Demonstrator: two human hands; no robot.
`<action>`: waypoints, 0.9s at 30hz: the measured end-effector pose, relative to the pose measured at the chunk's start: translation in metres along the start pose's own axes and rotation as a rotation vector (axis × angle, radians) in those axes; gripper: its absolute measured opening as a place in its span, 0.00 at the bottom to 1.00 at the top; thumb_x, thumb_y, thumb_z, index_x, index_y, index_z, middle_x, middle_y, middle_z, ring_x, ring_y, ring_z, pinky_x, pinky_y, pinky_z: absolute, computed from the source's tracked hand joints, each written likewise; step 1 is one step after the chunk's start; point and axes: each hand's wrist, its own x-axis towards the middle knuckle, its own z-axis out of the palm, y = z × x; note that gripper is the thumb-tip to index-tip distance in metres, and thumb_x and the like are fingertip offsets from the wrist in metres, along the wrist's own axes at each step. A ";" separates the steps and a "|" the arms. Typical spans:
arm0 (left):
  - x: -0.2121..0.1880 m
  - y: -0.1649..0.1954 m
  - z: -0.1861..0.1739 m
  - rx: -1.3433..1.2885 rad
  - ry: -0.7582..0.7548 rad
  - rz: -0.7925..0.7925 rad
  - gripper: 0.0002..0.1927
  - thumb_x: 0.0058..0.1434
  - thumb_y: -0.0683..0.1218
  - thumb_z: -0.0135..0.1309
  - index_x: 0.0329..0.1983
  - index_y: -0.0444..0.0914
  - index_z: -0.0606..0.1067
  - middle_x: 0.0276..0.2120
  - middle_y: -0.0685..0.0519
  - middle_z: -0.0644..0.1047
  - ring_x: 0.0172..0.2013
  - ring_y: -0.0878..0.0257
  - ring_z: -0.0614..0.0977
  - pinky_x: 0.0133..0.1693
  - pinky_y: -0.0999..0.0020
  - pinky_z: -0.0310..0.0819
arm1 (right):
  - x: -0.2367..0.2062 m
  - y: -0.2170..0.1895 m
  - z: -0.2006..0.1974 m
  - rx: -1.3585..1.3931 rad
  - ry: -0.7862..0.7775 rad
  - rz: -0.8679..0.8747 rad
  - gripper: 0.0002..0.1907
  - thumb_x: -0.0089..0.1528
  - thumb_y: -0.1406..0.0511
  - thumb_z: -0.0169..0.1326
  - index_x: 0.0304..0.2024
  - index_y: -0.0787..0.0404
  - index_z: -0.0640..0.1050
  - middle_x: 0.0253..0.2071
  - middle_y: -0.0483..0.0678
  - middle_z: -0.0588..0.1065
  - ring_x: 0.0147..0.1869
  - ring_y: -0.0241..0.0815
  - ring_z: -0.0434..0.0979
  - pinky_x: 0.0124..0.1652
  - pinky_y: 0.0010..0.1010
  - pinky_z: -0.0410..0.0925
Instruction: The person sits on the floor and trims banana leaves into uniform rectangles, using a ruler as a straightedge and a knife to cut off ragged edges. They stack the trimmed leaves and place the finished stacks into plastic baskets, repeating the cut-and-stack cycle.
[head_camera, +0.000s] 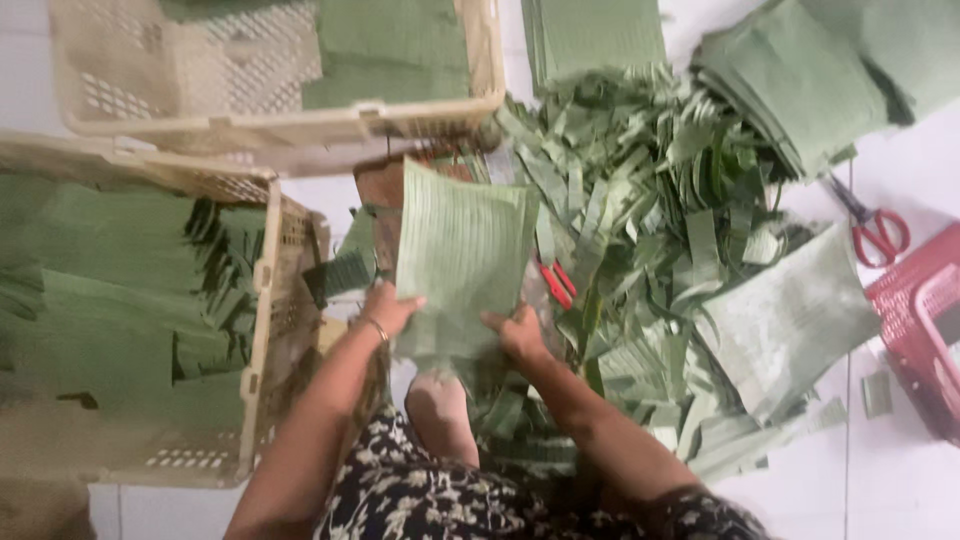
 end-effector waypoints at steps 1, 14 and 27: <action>0.002 -0.004 -0.004 -0.014 -0.061 -0.010 0.36 0.52 0.63 0.68 0.42 0.24 0.77 0.45 0.29 0.78 0.46 0.37 0.80 0.49 0.51 0.76 | -0.005 0.004 0.007 0.066 -0.001 0.004 0.19 0.55 0.69 0.64 0.48 0.74 0.80 0.39 0.55 0.81 0.36 0.47 0.78 0.36 0.40 0.72; 0.102 0.041 -0.116 0.282 -0.226 0.131 0.33 0.52 0.53 0.67 0.60 0.39 0.72 0.54 0.40 0.77 0.56 0.43 0.77 0.56 0.50 0.72 | -0.007 -0.011 0.050 0.412 -0.161 0.463 0.41 0.61 0.56 0.56 0.70 0.61 0.52 0.67 0.60 0.65 0.47 0.67 0.80 0.40 0.56 0.77; 0.112 0.082 -0.065 0.303 0.082 0.373 0.36 0.60 0.47 0.57 0.73 0.38 0.62 0.61 0.40 0.71 0.61 0.39 0.70 0.62 0.41 0.62 | 0.014 -0.012 0.041 0.368 -0.197 0.418 0.27 0.66 0.59 0.50 0.61 0.62 0.57 0.55 0.68 0.67 0.40 0.67 0.82 0.36 0.54 0.79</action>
